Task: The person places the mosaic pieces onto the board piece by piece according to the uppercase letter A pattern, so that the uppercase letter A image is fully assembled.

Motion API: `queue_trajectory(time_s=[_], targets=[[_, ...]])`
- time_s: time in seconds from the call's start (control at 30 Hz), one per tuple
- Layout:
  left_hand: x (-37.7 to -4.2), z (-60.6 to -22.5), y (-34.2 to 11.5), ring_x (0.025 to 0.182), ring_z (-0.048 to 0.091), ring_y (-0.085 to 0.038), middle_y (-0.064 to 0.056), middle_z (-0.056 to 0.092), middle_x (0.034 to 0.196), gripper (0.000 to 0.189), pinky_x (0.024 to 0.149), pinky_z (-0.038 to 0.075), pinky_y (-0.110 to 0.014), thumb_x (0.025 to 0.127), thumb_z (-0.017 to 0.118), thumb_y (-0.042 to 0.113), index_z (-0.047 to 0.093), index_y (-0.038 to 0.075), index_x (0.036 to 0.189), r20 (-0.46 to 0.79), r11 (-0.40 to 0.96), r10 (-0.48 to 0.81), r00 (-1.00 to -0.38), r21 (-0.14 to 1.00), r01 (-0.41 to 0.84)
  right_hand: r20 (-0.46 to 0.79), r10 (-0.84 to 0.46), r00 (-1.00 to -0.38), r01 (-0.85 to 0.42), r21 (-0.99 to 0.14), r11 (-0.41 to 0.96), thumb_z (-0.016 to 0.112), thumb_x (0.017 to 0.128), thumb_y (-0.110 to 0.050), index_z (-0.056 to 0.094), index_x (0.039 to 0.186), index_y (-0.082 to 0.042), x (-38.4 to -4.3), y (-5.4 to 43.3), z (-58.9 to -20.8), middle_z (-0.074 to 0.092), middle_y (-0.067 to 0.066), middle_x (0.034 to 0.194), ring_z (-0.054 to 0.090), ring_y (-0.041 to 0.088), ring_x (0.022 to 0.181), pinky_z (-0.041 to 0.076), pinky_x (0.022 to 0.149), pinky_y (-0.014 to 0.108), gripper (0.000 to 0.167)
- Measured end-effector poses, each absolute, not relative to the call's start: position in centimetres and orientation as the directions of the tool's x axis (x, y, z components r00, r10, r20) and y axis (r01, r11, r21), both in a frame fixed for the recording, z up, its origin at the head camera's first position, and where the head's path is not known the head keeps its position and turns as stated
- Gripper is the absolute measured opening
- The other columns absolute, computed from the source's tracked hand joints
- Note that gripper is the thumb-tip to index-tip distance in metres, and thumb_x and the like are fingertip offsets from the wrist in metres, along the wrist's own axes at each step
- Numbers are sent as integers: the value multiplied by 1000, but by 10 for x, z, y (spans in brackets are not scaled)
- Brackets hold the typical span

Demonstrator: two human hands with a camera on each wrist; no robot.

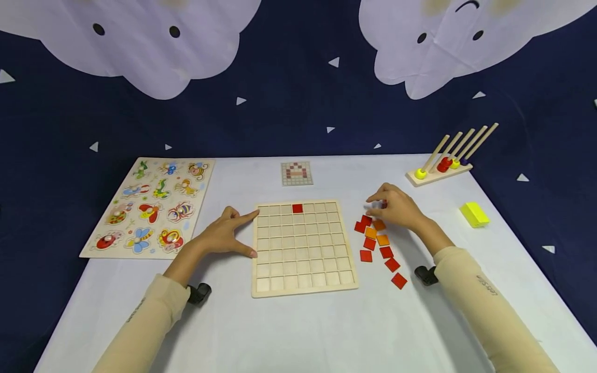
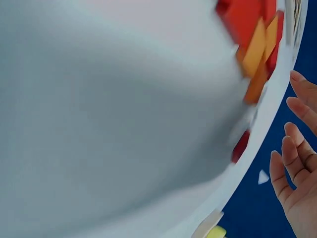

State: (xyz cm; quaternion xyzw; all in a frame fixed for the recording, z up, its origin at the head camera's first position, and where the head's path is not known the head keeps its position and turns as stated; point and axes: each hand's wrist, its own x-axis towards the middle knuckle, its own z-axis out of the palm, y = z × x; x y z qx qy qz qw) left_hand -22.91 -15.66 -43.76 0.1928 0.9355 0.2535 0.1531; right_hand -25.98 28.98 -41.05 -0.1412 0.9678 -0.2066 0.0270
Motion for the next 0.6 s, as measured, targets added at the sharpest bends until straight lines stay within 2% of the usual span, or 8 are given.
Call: queue_trajectory(time_s=[0.27, 0.43, 0.6], targets=[[-229, -437, -158, 89, 46, -23, -11, 37, 112, 114, 76, 39, -34, 60, 90, 56, 36, 24, 155, -189, 799, 435, -880, 533, 280, 23, -217, -976, -209, -372, 904, 78, 85, -23, 74, 114, -3, -256, 323, -415, 58, 14, 99, 53, 29, 91, 41, 74, 39, 36], [-229, -437, -158, 89, 45, -23, -10, 37, 111, 114, 77, 39, -34, 59, 90, 56, 36, 24, 155, -188, 798, 434, -881, 535, 279, 2, -189, -982, -178, -347, 921, 76, 86, -23, 72, 115, 1, -257, 335, -417, 57, 15, 98, 53, 30, 91, 42, 75, 43, 39], [-229, -437, -157, 91, 45, -24, -10, 37, 112, 114, 79, 40, -35, 60, 90, 55, 35, 24, 155, -191, 796, 432, -881, 540, 274, -12, -197, -980, -180, -347, 920, 75, 87, -21, 72, 114, 4, -259, 339, -421, 56, 16, 96, 52, 30, 89, 41, 74, 40, 37]])
